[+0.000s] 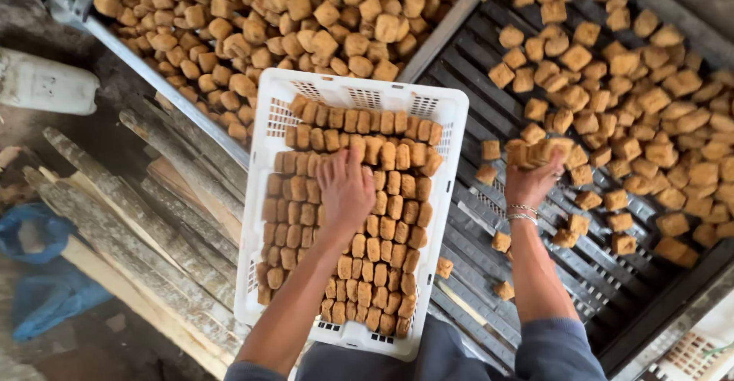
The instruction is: The person picks up small brown food items from a metal conveyor belt and places them into a white plastic crate. The person arranges the items in rows within the crate while continuing to pick items from the belt.
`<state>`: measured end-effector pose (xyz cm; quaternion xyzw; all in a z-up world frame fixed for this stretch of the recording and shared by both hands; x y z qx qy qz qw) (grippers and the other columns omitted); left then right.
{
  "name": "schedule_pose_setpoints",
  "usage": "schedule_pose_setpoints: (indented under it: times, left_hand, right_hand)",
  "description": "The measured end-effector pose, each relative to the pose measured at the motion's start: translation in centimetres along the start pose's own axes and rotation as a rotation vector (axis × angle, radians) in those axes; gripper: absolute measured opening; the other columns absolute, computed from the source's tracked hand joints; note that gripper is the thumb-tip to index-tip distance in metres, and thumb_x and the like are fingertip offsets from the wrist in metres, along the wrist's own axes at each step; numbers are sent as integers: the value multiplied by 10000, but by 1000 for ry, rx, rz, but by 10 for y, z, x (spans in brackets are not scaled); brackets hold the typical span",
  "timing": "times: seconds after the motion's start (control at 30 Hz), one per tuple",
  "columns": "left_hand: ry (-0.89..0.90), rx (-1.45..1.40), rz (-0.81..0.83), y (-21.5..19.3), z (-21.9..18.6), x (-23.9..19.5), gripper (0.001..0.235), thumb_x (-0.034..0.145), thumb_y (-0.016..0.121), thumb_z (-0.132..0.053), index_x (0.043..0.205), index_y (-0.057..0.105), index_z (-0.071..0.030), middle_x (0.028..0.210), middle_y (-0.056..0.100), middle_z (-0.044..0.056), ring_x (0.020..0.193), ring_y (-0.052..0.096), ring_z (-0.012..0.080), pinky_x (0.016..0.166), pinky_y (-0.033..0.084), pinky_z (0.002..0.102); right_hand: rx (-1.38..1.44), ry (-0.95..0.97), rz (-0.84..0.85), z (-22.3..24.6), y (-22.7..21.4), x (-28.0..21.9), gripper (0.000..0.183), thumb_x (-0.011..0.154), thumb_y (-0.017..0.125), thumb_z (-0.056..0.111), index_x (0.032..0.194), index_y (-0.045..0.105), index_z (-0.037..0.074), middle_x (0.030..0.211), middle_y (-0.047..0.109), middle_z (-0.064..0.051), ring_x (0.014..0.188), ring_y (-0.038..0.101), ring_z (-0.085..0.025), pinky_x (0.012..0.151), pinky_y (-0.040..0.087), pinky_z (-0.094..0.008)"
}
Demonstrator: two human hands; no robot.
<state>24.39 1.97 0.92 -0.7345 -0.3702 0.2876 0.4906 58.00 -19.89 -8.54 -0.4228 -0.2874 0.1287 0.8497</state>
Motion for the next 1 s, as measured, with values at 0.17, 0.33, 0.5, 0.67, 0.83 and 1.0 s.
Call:
schedule_pose_setpoints:
  times: [0.17,0.33,0.5,0.67,0.83,1.0]
  left_hand:
    - [61,-56,-125,-8,-12,-25,542,1027,498,-291,1470,430,14,1443,417,228,1427,285,439,1176,166,683]
    - [33,-101,-61,-18,-14,-27,560,964,526,-240,1443,432,34,1464,400,240,1431,284,466,1171,136,720]
    - [26,-208,-124,-12,-16,-39,543,919,556,-239,1398,492,7,1445,429,244,1406,334,476,1142,134,741]
    - [-14,-511,-266,-43,37,-34,252,1025,424,-81,1147,629,-163,1259,656,62,1112,628,225,1024,540,425]
    - [-119,-511,-220,-91,126,68,424,1037,448,-299,1175,662,40,1084,679,284,1032,625,469,908,490,556]
    - [-266,-379,411,-68,133,110,776,1064,208,-585,1218,645,37,1196,657,318,1178,610,464,1023,461,521]
  right_hand:
    - [507,-318,21,149,-60,60,982,892,889,103,1534,148,46,1484,336,-181,1349,469,-324,1127,503,-424]
    - [562,-553,975,370,-2,32,739,888,776,104,1490,347,93,1239,594,-131,1044,673,-259,873,605,-362]
    - [-204,-948,1237,460,36,-21,824,829,746,145,1516,304,257,1304,470,-248,767,675,-297,605,604,-372]
    - [-561,-1071,1368,467,62,-52,832,930,648,56,1599,251,352,1006,677,-153,838,714,-244,679,646,-372]
    - [-645,-1028,1432,459,88,-65,318,958,620,83,1276,622,100,1027,672,-148,847,694,-272,741,617,-378]
    - [-334,-853,1452,447,109,-38,269,983,639,225,1135,660,4,898,726,-169,772,698,-249,727,585,-380]
Point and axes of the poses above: each hand's wrist, its own x-axis towards the middle knuckle, its own y-axis out of the palm, z = x × y, the point moved 7 cm from there along x, towards the middle knuckle
